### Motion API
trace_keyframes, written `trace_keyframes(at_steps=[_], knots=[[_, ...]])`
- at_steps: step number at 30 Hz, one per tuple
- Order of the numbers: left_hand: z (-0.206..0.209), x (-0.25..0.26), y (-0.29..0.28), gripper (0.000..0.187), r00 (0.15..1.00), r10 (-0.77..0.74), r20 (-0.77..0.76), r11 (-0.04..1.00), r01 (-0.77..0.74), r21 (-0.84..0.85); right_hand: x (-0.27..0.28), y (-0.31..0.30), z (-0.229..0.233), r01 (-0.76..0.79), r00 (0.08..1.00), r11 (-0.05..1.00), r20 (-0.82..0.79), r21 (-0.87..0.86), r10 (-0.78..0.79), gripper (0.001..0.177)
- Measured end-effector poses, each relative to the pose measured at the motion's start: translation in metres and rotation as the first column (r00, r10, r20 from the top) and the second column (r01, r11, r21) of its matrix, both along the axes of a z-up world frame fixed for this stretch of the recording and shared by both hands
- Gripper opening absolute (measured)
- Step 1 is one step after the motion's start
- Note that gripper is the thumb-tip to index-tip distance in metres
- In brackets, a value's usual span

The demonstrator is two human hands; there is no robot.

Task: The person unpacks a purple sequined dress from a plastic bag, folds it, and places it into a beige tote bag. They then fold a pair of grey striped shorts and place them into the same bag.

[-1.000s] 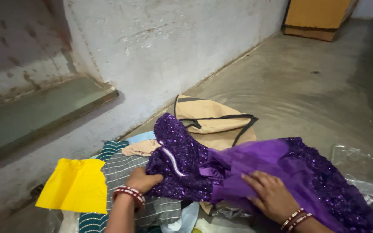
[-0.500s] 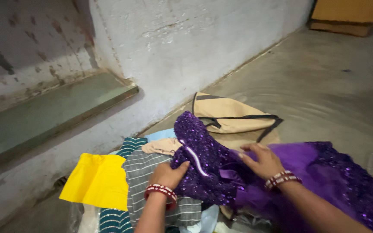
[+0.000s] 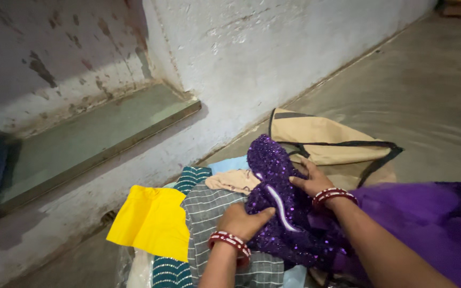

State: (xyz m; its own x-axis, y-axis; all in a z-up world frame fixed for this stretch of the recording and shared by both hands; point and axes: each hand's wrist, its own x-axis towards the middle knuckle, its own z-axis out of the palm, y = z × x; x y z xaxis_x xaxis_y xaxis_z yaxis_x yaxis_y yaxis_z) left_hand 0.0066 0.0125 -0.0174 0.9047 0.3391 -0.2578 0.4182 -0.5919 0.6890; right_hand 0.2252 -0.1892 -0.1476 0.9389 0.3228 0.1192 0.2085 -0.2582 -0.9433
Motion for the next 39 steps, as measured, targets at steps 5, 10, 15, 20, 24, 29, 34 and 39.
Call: trace_keyframes(at_steps=[5, 10, 15, 20, 24, 29, 34, 39], knots=[[0.007, -0.002, -0.004, 0.069, 1.000, -0.004, -0.009, 1.000, 0.004, -0.027, 0.004, 0.008, -0.001, -0.011, 0.953, 0.999, -0.301, 0.049, 0.025, 0.058], [0.008, -0.001, -0.008, 0.067, 0.999, 0.046, -0.008, 0.996, -0.045, 0.074, -0.004, -0.012, 0.012, 0.013, 0.995, 1.000, -0.103, 0.005, -0.012, 0.032], [-0.006, 0.003, -0.004, 0.065, 0.998, 0.059, 0.010, 0.997, -0.059, 0.049, -0.045, -0.045, 0.030, 0.050, 0.967, 0.997, 0.253, -0.061, -0.032, 0.032], [-0.034, 0.015, 0.010, 0.070, 0.997, 0.066, 0.032, 0.998, -0.067, 0.019, -0.100, -0.057, 0.040, -0.119, 0.901, 0.992, 0.416, -0.036, 0.123, 0.031], [-0.060, 0.025, 0.020, 0.072, 0.997, 0.072, 0.040, 0.996, -0.070, -0.061, -0.130, -0.062, 0.059, -0.133, 0.831, 0.944, 0.484, -0.303, 0.272, 0.044], [-0.066, 0.036, 0.025, 0.093, 0.994, 0.040, 0.098, 0.990, -0.026, -0.141, -0.160, -0.044, 0.080, -0.228, 0.887, 0.898, 0.300, -0.376, 0.351, 0.072], [-0.042, 0.015, 0.003, 0.081, 0.988, -0.066, 0.141, 0.982, 0.089, -0.164, -0.184, -0.025, 0.091, -0.171, 0.781, 0.835, 0.444, -0.522, 0.438, 0.091], [-0.018, 0.007, -0.016, 0.055, 0.995, -0.025, 0.096, 0.996, 0.017, 0.088, -0.205, -0.018, 0.103, -0.111, 0.864, 0.747, 0.308, -0.656, 0.399, 0.112]])
